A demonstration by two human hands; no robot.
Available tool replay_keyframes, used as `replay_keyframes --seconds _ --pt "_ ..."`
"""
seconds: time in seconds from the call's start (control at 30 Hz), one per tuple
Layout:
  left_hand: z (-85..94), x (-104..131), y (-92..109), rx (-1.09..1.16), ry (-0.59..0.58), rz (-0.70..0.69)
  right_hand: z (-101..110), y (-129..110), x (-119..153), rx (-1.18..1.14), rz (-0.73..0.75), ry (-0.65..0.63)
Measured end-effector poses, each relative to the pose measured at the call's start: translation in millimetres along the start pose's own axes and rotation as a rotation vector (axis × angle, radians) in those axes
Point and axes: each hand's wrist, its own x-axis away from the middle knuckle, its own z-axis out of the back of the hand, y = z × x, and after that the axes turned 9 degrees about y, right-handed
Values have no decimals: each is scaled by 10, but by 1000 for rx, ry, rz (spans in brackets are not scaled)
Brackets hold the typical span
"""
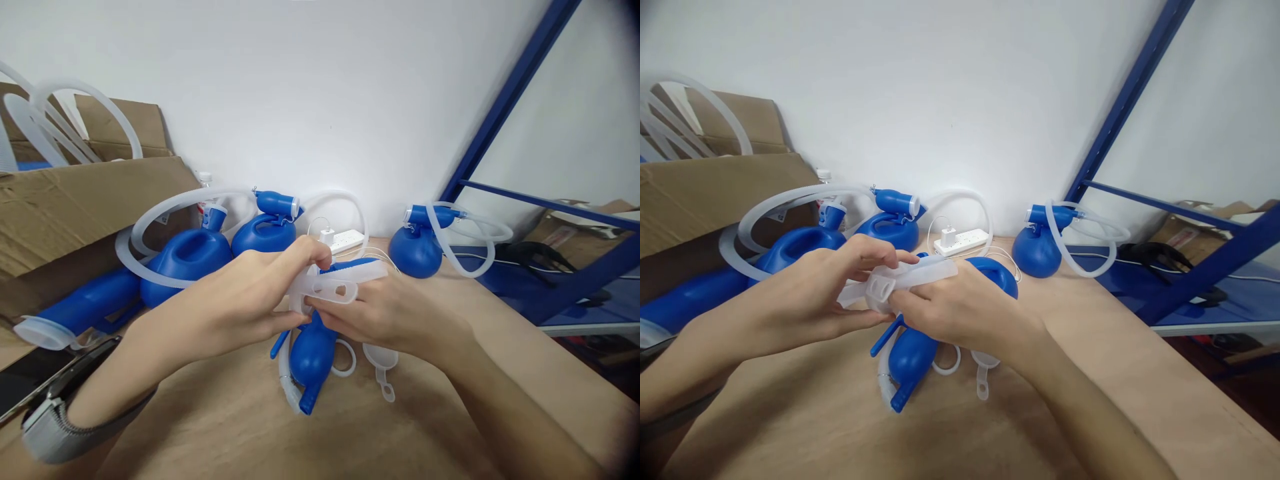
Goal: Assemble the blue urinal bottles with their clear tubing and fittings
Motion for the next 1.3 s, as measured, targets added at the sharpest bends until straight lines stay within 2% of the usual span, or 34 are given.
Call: replay_keyframes --seconds 0.2,0.43,0.57,0.87,1.1,1.3 --pt "-39 -31 8 24 -18 17 97 -101 -50 117 55 -97" --pt "-76 -15 -61 28 -12 -3 -32 -86 -44 159 158 -84" --pt "-77 -15 -80 22 -20 -5 -103 -97 -50 237 205 -123" --pt "-41 -16 -115 40 -77 -44 -90 -126 -36 198 182 -68" --pt "-66 -25 -143 16 -92 -49 -144 -112 -9 240 192 -118" --pt "-57 -77 -123 123 -71 54 -180 -61 -28 235 213 -2"
